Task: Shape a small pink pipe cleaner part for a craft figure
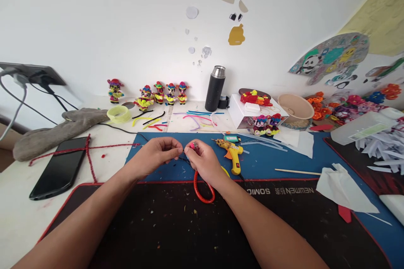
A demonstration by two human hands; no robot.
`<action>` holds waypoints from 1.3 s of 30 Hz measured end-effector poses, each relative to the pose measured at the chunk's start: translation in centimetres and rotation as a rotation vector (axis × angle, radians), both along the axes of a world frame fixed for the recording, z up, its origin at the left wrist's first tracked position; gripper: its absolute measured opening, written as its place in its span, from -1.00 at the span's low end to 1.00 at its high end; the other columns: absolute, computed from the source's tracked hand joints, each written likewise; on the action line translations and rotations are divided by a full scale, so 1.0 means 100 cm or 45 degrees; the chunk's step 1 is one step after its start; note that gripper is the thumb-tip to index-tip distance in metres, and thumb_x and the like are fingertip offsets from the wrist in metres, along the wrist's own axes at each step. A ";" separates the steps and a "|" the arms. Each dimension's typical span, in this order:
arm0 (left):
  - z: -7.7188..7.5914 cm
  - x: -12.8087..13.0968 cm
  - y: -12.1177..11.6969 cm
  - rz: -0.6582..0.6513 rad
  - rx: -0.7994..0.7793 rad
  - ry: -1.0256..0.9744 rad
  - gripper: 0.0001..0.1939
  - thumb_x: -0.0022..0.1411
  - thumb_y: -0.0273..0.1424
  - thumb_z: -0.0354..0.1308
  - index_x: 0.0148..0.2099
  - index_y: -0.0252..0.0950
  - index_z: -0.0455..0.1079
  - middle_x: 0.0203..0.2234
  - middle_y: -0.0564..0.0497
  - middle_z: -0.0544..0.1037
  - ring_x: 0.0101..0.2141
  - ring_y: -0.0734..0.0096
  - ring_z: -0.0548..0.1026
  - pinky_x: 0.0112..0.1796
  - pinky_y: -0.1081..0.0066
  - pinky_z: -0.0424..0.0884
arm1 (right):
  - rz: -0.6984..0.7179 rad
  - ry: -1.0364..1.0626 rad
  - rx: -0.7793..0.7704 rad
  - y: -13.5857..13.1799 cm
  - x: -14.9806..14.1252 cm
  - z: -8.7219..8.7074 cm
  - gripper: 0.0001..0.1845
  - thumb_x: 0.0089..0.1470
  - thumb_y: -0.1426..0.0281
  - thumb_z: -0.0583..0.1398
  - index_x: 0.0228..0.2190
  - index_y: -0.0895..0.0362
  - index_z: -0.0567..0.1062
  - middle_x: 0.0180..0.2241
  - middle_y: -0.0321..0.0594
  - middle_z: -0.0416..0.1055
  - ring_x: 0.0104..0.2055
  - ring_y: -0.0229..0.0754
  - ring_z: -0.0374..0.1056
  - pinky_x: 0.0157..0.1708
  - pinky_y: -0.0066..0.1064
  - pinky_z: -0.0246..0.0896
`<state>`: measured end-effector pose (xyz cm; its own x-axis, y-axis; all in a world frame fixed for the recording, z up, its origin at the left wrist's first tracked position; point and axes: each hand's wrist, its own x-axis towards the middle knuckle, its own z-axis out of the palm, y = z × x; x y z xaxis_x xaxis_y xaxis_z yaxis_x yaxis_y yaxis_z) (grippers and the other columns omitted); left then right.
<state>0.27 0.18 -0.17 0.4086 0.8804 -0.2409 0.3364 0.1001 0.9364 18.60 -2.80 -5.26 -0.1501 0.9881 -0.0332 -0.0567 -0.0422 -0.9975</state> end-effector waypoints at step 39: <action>-0.009 -0.006 0.006 -0.046 0.135 0.112 -0.67 0.20 -0.07 0.27 -0.26 -0.25 0.55 -0.46 0.07 0.55 -0.40 0.34 0.41 -0.37 0.40 0.26 | -0.066 -0.363 0.158 -0.004 0.001 0.011 -0.80 0.21 0.22 0.20 -0.34 0.09 0.46 -0.48 -0.36 0.32 -0.45 -0.23 0.19 -0.44 -0.39 0.07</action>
<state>-0.37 0.79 -1.05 0.4216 0.8881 -0.1834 0.4194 -0.0116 0.9077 18.73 -3.22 -4.16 -0.1016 0.9933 0.0542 0.2268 0.0762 -0.9710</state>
